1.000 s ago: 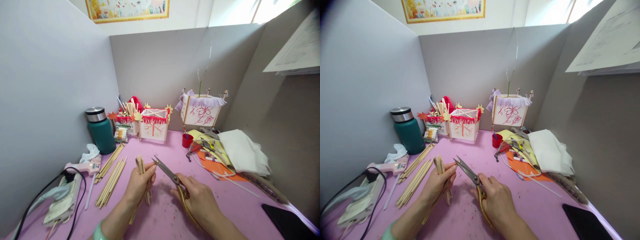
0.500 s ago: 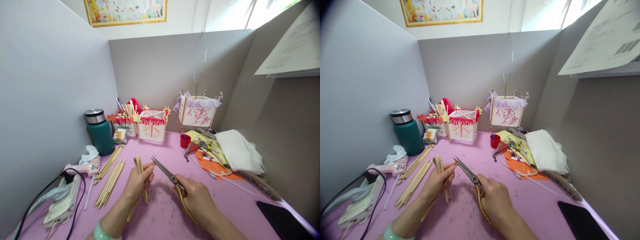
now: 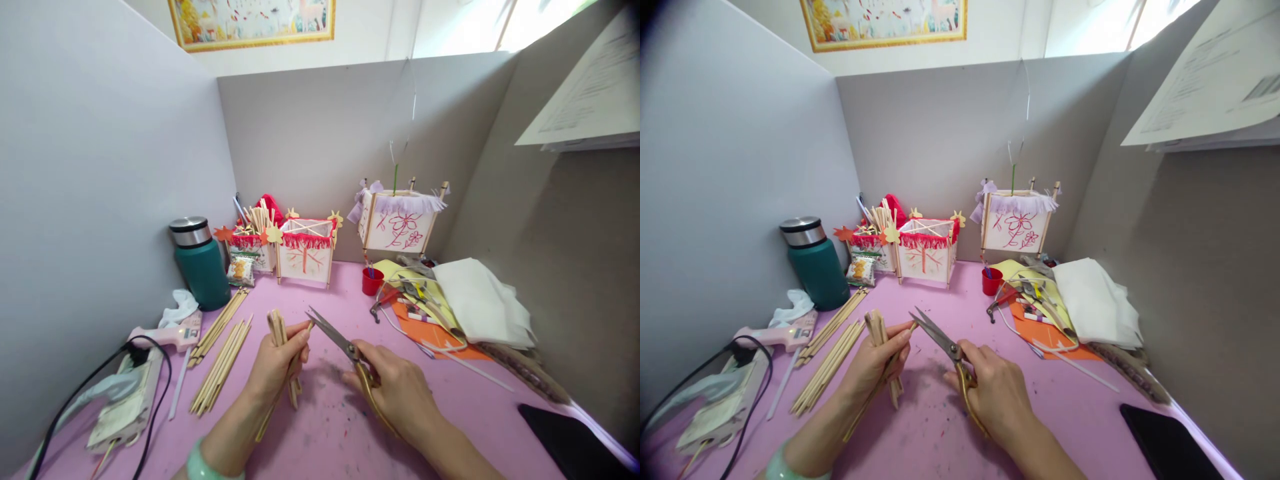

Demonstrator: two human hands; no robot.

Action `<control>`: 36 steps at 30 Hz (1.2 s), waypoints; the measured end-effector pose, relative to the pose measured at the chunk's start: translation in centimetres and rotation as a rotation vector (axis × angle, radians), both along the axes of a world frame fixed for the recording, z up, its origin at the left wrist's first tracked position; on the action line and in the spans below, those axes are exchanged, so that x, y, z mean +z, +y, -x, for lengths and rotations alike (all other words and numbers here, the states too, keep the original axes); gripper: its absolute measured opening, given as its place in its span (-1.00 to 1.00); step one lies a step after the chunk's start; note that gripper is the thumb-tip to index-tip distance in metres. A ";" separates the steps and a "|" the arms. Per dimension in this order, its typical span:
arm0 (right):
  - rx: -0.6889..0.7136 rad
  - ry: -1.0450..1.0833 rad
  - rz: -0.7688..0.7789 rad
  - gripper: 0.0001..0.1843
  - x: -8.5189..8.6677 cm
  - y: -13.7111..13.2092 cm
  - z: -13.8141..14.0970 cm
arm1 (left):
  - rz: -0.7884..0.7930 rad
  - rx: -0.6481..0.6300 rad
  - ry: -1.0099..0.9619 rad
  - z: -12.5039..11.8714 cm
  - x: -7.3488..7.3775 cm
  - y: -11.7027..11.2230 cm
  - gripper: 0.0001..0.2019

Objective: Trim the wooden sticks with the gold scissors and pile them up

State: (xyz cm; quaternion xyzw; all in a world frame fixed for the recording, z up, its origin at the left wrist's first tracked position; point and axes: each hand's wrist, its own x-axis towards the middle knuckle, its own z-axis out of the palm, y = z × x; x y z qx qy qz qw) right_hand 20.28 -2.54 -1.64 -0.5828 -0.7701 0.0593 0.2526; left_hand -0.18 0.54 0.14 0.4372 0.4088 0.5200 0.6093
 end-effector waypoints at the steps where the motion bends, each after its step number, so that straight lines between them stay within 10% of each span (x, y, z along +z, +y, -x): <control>1: 0.008 -0.007 0.002 -0.61 0.0 0.0 0.0 | 0.006 0.004 0.002 0.0 0.0 0.1 -0.50; 36: 0.004 -0.056 -0.014 -0.76 -0.9 -0.7 0.5 | -0.052 -0.023 0.006 -0.2 -0.1 -0.3 -0.56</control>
